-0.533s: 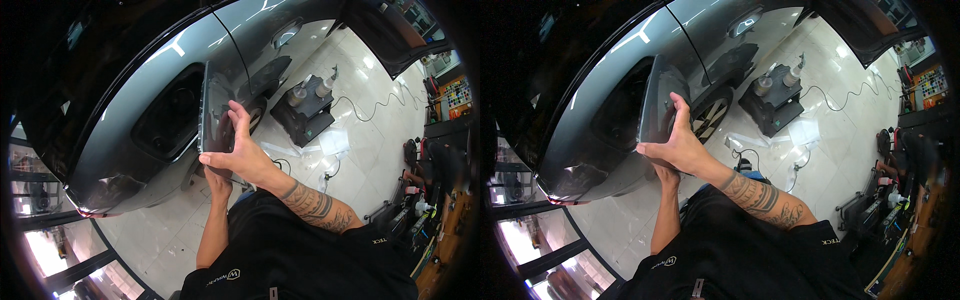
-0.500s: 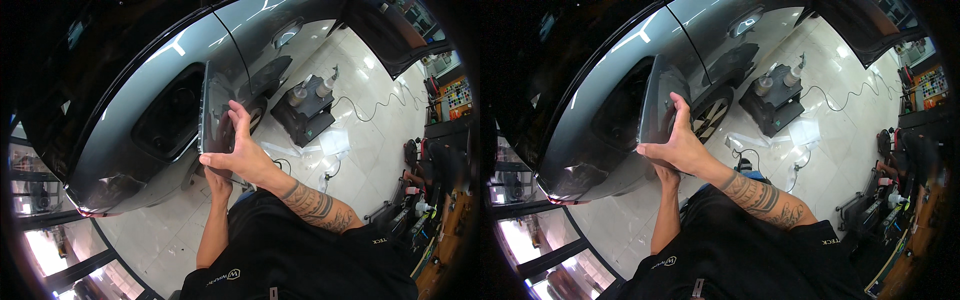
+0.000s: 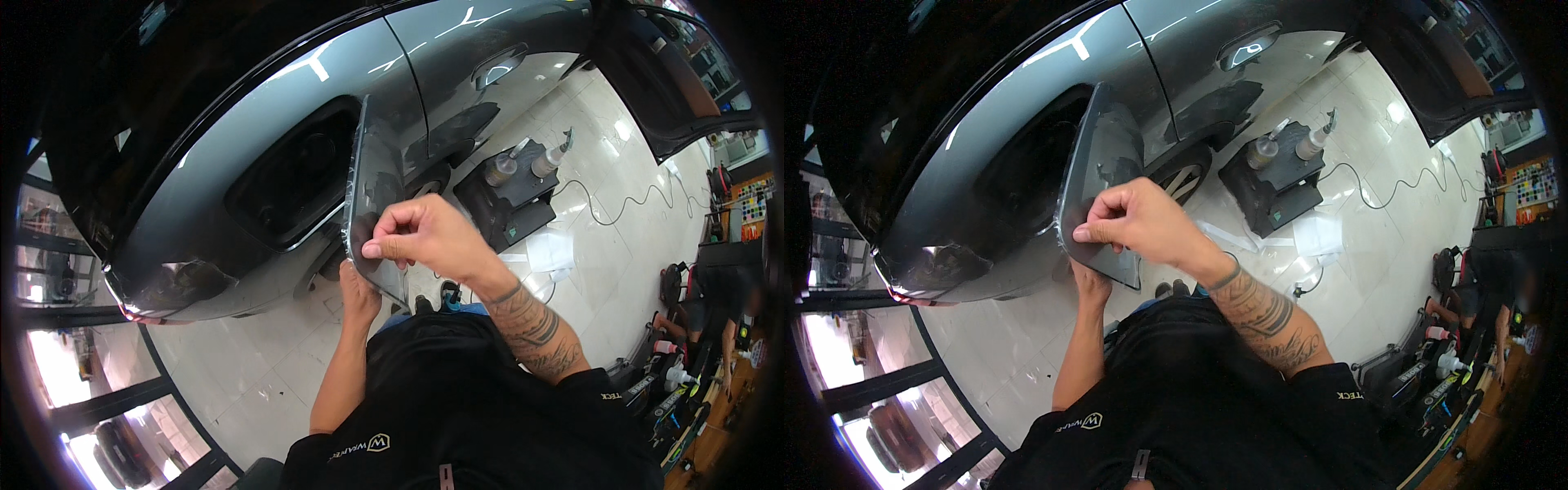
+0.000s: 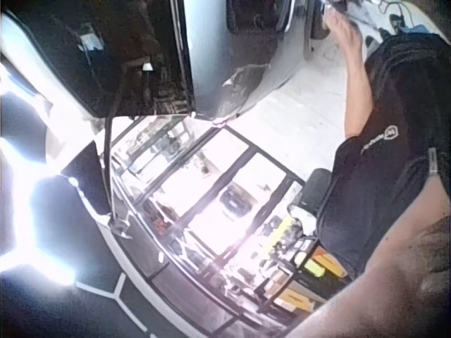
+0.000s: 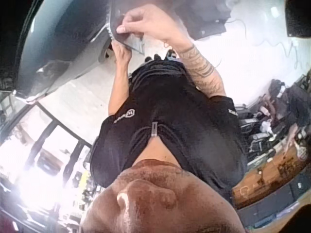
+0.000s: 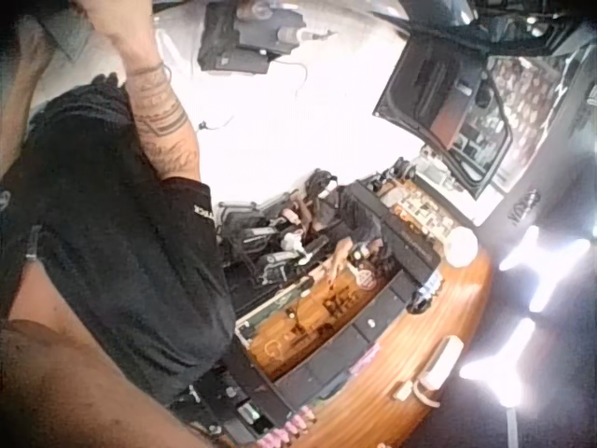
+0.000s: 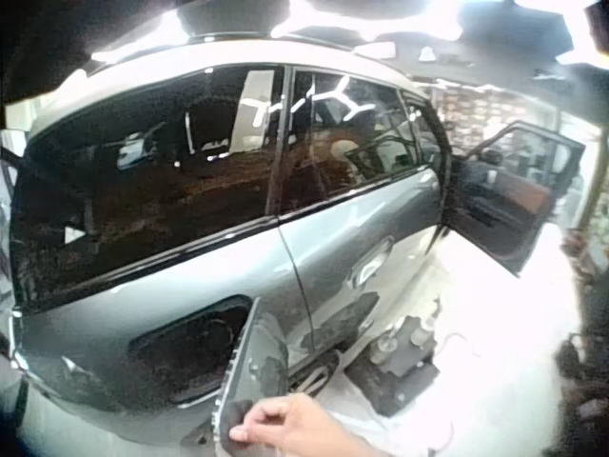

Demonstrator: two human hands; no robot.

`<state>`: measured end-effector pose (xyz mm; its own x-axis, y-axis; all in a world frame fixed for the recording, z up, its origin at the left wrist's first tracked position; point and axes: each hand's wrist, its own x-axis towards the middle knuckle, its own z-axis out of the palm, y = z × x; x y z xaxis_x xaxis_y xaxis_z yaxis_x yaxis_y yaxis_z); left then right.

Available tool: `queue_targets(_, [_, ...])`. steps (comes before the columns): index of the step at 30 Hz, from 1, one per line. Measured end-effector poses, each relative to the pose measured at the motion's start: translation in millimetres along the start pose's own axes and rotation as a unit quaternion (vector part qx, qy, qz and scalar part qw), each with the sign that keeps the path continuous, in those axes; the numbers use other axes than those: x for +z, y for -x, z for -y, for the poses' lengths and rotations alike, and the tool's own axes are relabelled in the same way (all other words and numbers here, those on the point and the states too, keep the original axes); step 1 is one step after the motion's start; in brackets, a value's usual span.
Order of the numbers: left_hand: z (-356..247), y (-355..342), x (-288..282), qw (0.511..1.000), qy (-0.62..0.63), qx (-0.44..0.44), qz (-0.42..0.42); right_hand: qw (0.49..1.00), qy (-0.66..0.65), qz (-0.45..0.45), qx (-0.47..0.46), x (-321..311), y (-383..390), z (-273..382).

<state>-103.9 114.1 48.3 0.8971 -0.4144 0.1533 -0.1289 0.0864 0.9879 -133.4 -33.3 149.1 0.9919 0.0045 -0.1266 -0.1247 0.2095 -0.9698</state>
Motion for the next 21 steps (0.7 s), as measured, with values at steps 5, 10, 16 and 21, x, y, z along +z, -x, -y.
queue_targets(5, [-7.5,-2.3,6.8,0.999,0.013,-0.036,0.012,0.993,0.043,0.092,0.063,-11.8,-11.8,24.4])
queue_targets(10, [-11.6,-2.7,14.2,0.999,-0.008,0.007,-0.036,0.988,0.067,0.098,0.104,-8.3,-16.7,31.6])
queue_targets(16, [-2.9,-0.4,8.5,0.999,-0.001,0.019,-0.048,0.988,0.081,0.091,0.096,2.1,-16.9,33.0])
queue_targets(21, [1.3,1.3,4.3,0.999,-0.002,0.025,-0.028,0.991,0.105,0.057,0.065,11.8,-14.4,30.6])
